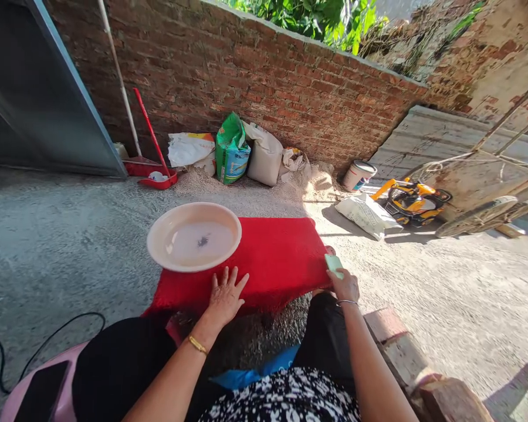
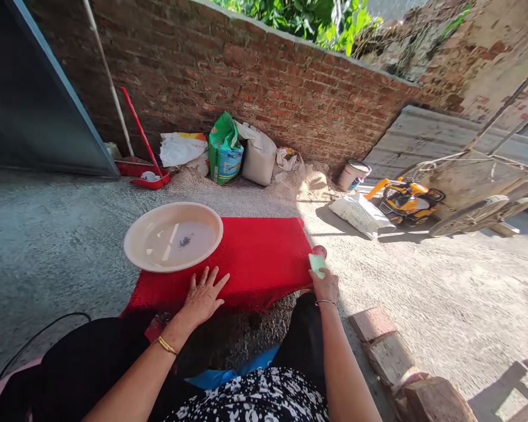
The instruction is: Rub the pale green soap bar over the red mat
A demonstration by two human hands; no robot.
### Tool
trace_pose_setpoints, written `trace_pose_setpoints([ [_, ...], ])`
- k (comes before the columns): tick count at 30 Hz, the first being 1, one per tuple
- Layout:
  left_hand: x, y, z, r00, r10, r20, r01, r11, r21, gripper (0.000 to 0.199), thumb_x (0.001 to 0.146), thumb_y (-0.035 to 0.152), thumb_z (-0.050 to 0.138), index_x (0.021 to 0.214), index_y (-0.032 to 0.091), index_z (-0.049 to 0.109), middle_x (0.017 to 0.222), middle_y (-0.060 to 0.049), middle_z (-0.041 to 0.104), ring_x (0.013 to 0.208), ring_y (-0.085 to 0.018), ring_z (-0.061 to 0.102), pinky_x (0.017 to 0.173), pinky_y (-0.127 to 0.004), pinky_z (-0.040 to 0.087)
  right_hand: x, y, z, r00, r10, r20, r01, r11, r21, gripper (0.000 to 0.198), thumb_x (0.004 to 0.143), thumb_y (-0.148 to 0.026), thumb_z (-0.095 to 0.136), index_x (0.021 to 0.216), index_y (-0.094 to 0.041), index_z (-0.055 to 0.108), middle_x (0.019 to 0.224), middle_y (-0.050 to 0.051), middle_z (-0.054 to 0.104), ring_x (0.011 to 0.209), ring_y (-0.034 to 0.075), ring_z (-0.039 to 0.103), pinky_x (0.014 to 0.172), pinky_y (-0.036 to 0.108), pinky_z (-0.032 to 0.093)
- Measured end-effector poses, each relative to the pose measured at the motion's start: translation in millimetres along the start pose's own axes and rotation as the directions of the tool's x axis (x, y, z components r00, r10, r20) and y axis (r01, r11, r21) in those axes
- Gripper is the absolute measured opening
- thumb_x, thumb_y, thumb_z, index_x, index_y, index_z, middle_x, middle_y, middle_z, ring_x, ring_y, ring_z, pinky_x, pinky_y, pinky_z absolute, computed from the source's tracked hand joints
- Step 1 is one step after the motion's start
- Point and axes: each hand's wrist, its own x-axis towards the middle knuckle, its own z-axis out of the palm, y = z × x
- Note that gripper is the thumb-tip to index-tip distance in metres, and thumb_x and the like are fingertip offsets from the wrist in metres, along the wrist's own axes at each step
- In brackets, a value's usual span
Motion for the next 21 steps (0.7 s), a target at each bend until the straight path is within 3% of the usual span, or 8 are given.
trace_pose_setpoints([
  [3, -5.0, 1.0, -0.6, 0.996, -0.08, 0.027, 0.079, 0.996, 0.032, 0.072, 0.078, 0.034, 0.067, 0.143, 0.033, 0.034, 0.151, -0.016, 0.027, 0.139, -0.04, 0.02, 0.106, -0.063, 0.019, -19.7, -22.4, 16.6, 0.986, -0.165, 0.027, 0.163, 0.984, 0.069, 0.043, 0.077, -0.05, 0.067, 0.11, -0.022, 0.065, 0.1, 0.009, 0.054, 0.093, 0.026, 0.056, 0.084, 0.036, 0.044],
  [5, -7.4, 1.9, -1.8, 0.992, -0.116, 0.046, 0.114, 0.993, 0.036, 0.072, 0.079, 0.034, 0.066, 0.143, 0.032, 0.033, 0.151, -0.018, 0.027, 0.139, -0.04, 0.02, 0.106, -0.063, 0.019, -42.2, -47.3, 36.6, 0.908, -0.41, 0.089, 0.39, 0.904, 0.176, 0.039, 0.075, -0.047, 0.069, 0.105, -0.022, 0.066, 0.098, 0.007, 0.054, 0.091, 0.024, 0.056, 0.081, 0.033, 0.045],
  [8, -10.4, 1.5, -3.8, 0.991, -0.114, 0.073, 0.112, 0.993, 0.026, 0.07, 0.081, 0.031, 0.063, 0.144, 0.032, 0.033, 0.151, -0.017, 0.026, 0.139, -0.039, 0.02, 0.107, -0.062, 0.02, -75.5, -87.2, 66.5, 0.572, -0.799, 0.187, 0.708, 0.596, 0.38, 0.033, 0.075, -0.039, 0.071, 0.103, -0.023, 0.066, 0.1, 0.004, 0.054, 0.089, 0.02, 0.056, 0.077, 0.028, 0.045],
  [10, -12.1, -0.1, -4.3, 0.992, -0.1, 0.082, 0.1, 0.995, 0.015, 0.066, 0.082, 0.03, 0.061, 0.143, 0.032, 0.035, 0.151, -0.015, 0.026, 0.139, -0.038, 0.02, 0.108, -0.06, 0.02, -87.1, -109.6, 80.4, 0.343, -0.914, 0.217, 0.786, 0.406, 0.466, 0.033, 0.074, -0.033, 0.074, 0.104, -0.023, 0.065, 0.102, 0.004, 0.053, 0.09, 0.018, 0.055, 0.078, 0.026, 0.045],
  [12, -13.4, -2.1, -3.7, 0.993, -0.092, 0.08, 0.091, 0.996, 0.011, 0.062, 0.084, 0.027, 0.057, 0.142, 0.032, 0.036, 0.151, -0.014, 0.028, 0.139, -0.037, 0.021, 0.108, -0.059, 0.02, -85.1, -125.5, 87.5, 0.252, -0.937, 0.242, 0.813, 0.34, 0.472, 0.033, 0.073, -0.029, 0.076, 0.104, -0.023, 0.065, 0.103, 0.004, 0.053, 0.091, 0.018, 0.055, 0.079, 0.026, 0.044],
  [14, -14.2, -3.6, -2.5, 0.994, -0.085, 0.071, 0.084, 0.996, 0.017, 0.061, 0.086, 0.022, 0.053, 0.143, 0.032, 0.033, 0.151, -0.014, 0.028, 0.139, -0.036, 0.022, 0.108, -0.059, 0.021, -70.1, -132.5, 87.9, 0.33, -0.901, 0.28, 0.817, 0.421, 0.393, 0.033, 0.073, -0.028, 0.076, 0.104, -0.022, 0.065, 0.104, 0.004, 0.052, 0.086, 0.017, 0.055, 0.077, 0.026, 0.044],
  [18, -14.0, -3.3, -1.1, 0.995, -0.067, 0.073, 0.065, 0.997, 0.04, 0.06, 0.087, 0.017, 0.047, 0.144, 0.029, 0.032, 0.15, -0.016, 0.029, 0.138, -0.038, 0.024, 0.106, -0.06, 0.024, -21.7, -115.3, 71.3, 0.745, -0.613, 0.263, 0.616, 0.784, 0.081, 0.035, 0.08, -0.04, 0.069, 0.111, -0.024, 0.064, 0.105, 0.005, 0.051, 0.087, 0.02, 0.056, 0.078, 0.03, 0.044],
  [21, -12.6, -1.2, -0.4, 0.995, -0.068, 0.072, 0.063, 0.996, 0.058, 0.059, 0.087, 0.017, 0.046, 0.144, 0.028, 0.033, 0.149, -0.017, 0.03, 0.137, -0.039, 0.026, 0.105, -0.061, 0.025, 6.7, -83.7, 50.8, 0.939, -0.321, 0.126, 0.332, 0.939, -0.084, 0.045, 0.082, -0.051, 0.064, 0.119, -0.025, 0.061, 0.111, 0.009, 0.049, 0.1, 0.027, 0.054, 0.083, 0.036, 0.044],
])
